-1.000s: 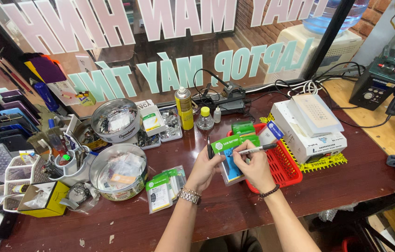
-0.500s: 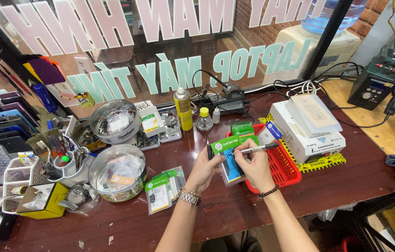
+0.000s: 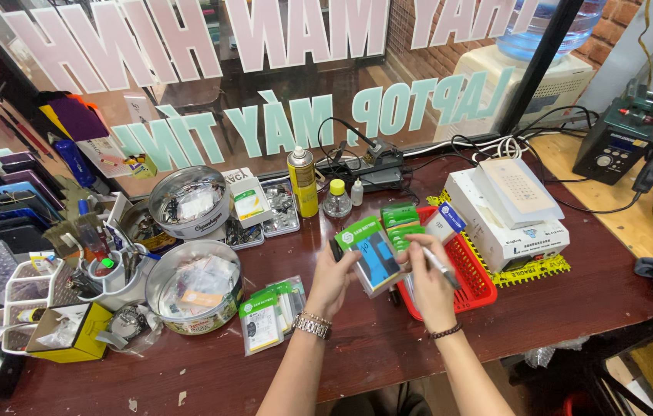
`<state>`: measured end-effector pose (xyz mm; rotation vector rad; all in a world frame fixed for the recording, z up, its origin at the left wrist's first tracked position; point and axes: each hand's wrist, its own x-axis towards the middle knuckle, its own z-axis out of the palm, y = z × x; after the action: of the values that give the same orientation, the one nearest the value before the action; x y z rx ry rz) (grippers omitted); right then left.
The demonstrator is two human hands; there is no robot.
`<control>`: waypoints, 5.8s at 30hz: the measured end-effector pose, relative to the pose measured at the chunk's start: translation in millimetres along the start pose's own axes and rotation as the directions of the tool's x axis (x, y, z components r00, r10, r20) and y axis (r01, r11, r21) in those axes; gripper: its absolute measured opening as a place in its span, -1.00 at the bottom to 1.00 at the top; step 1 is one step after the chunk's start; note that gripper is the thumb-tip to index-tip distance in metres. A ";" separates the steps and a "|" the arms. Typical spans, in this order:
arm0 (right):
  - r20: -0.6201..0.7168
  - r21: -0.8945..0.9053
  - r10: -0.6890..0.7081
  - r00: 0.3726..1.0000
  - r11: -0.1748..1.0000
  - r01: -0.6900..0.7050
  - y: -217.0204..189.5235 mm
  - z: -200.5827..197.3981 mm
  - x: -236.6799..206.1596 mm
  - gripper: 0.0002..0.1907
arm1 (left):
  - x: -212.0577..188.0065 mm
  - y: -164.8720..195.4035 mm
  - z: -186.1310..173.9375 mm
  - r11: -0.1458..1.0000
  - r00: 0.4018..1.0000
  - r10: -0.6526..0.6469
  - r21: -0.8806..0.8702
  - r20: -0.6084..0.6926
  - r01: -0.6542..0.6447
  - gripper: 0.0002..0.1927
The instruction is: The person picks up small sealed battery packages from a pile on a workbench, writes on each package with a black marker, and places them into a red basket. The person repeats this process for multiple packages throughout the clip.
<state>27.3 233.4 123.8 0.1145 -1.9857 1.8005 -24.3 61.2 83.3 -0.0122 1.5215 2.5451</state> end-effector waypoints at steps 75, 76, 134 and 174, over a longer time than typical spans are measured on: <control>-0.007 -0.180 -0.007 1.000 0.984 0.005 22.5 -4.7 -8.5 -0.93 | -1.0 -5.9 9.2 0.995 0.996 0.088 0.049 -0.013 -0.088 -0.68; -0.005 -0.205 0.008 1.000 0.979 -0.008 23.5 -5.3 -8.7 -0.93 | -1.0 -6.1 8.8 0.996 0.997 0.075 0.046 -0.016 -0.074 -0.68; -0.117 -0.067 0.089 0.989 0.993 -0.098 92.0 -11.8 62.4 -0.71 | 6.6 -93.7 -7.0 0.782 0.967 0.223 0.615 -0.126 -0.101 -0.80; 0.481 -0.095 0.478 0.736 0.862 -0.498 100.7 98.8 -18.1 -0.68 | -69.4 0.7 -160.5 0.732 0.602 0.396 0.634 -0.693 0.248 -0.46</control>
<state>-19.5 148.5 19.7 0.0676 -2.5150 2.3266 30.6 -89.6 14.0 -1.1775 2.7602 1.8549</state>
